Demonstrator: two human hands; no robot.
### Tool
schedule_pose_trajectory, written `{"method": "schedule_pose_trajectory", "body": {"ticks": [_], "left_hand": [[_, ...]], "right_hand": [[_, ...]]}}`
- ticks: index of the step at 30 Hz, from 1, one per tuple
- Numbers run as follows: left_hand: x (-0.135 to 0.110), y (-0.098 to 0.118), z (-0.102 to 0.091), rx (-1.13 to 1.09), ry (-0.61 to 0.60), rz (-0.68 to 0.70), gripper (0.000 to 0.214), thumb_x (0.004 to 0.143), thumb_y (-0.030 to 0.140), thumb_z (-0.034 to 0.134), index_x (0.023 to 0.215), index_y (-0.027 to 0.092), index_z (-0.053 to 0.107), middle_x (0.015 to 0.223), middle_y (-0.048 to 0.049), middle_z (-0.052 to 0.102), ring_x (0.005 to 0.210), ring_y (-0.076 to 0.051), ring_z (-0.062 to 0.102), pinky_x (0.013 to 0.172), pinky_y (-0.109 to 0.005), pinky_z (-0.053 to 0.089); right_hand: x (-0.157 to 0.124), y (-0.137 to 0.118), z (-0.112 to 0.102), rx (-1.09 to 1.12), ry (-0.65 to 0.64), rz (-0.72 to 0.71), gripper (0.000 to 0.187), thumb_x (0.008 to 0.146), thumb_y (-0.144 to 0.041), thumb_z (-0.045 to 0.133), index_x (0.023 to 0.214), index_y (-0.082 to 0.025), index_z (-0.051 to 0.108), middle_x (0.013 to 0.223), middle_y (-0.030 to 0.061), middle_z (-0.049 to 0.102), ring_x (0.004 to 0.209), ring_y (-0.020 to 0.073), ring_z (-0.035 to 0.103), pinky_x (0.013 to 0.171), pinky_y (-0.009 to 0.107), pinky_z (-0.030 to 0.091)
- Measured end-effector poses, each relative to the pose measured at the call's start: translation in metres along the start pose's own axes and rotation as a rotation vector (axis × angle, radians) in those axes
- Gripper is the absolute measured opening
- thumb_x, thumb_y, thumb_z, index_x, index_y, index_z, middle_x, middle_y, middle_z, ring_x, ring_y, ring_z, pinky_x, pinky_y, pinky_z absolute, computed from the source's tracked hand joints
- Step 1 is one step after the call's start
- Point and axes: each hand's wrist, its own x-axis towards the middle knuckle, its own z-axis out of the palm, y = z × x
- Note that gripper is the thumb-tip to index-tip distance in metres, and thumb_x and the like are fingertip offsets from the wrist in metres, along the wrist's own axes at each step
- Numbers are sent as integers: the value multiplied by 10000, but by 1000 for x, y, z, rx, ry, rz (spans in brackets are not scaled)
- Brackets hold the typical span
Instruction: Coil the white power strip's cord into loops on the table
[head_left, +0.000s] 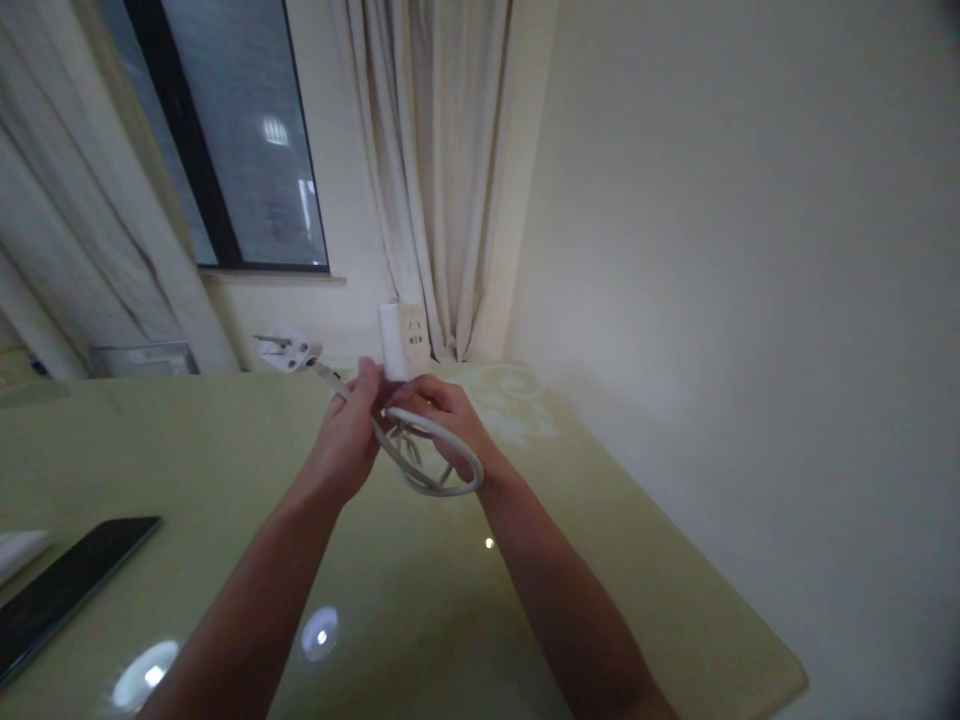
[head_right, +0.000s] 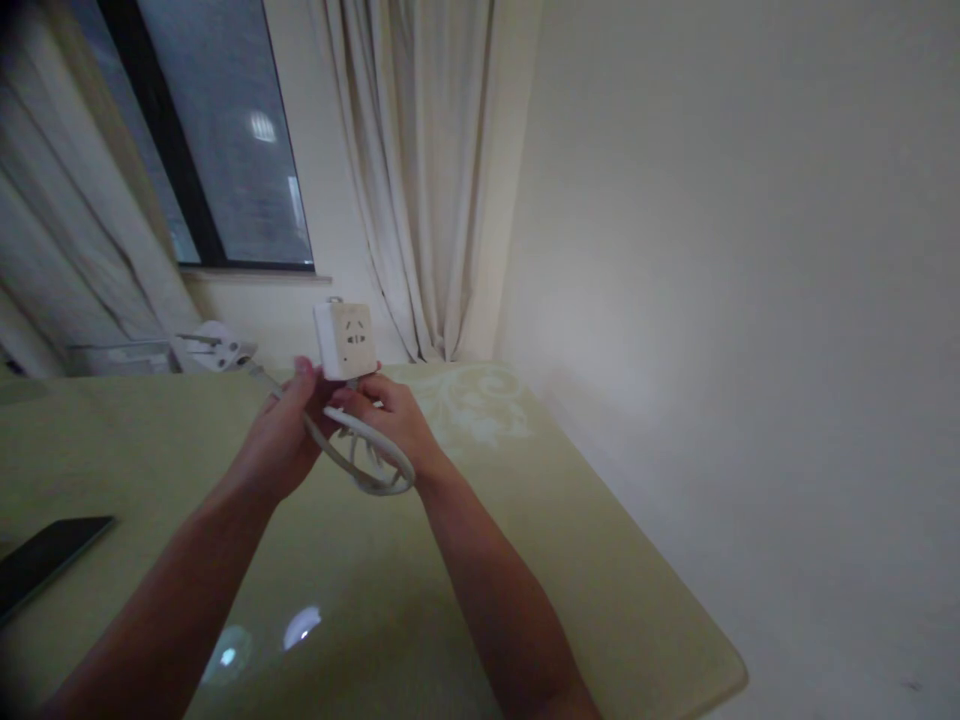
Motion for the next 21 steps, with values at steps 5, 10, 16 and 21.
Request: {"method": "schedule_pose_trajectory", "body": {"ticks": [5, 10, 16, 21], "left_hand": [[17, 36, -38, -400, 248, -84, 570, 1157, 409, 332, 648, 196, 474, 442, 58, 331, 395, -68, 332, 430, -161, 376], [26, 54, -79, -198, 298, -16, 519, 1111, 458, 441, 652, 228, 369, 481, 49, 160, 417, -113, 73, 362, -248, 143], [28, 44, -94, 122, 215, -4, 471, 1012, 560, 589, 703, 243, 426, 499, 68, 166, 398, -94, 97, 378, -251, 122], [26, 22, -84, 424, 96, -26, 386, 802, 525, 824, 786, 216, 593, 528, 93, 364, 398, -69, 253, 374, -193, 185]], "right_hand": [[12, -2, -39, 183, 537, -65, 360, 847, -546, 773, 814, -200, 681, 822, 21, 706, 778, 153, 658, 757, 292, 565], [16, -4, -100, 221, 887, -151, 325, 922, -503, 700, 819, -213, 596, 827, 21, 682, 737, 135, 658, 713, 267, 563], [13, -6, -128, 234, 1095, -198, 309, 957, -469, 651, 806, -230, 527, 748, -30, 591, 625, 101, 602, 606, 217, 525], [14, -1, -93, 127, 651, -9, 320, 850, -452, 788, 773, -187, 627, 690, -16, 643, 618, 114, 635, 605, 235, 558]]}}
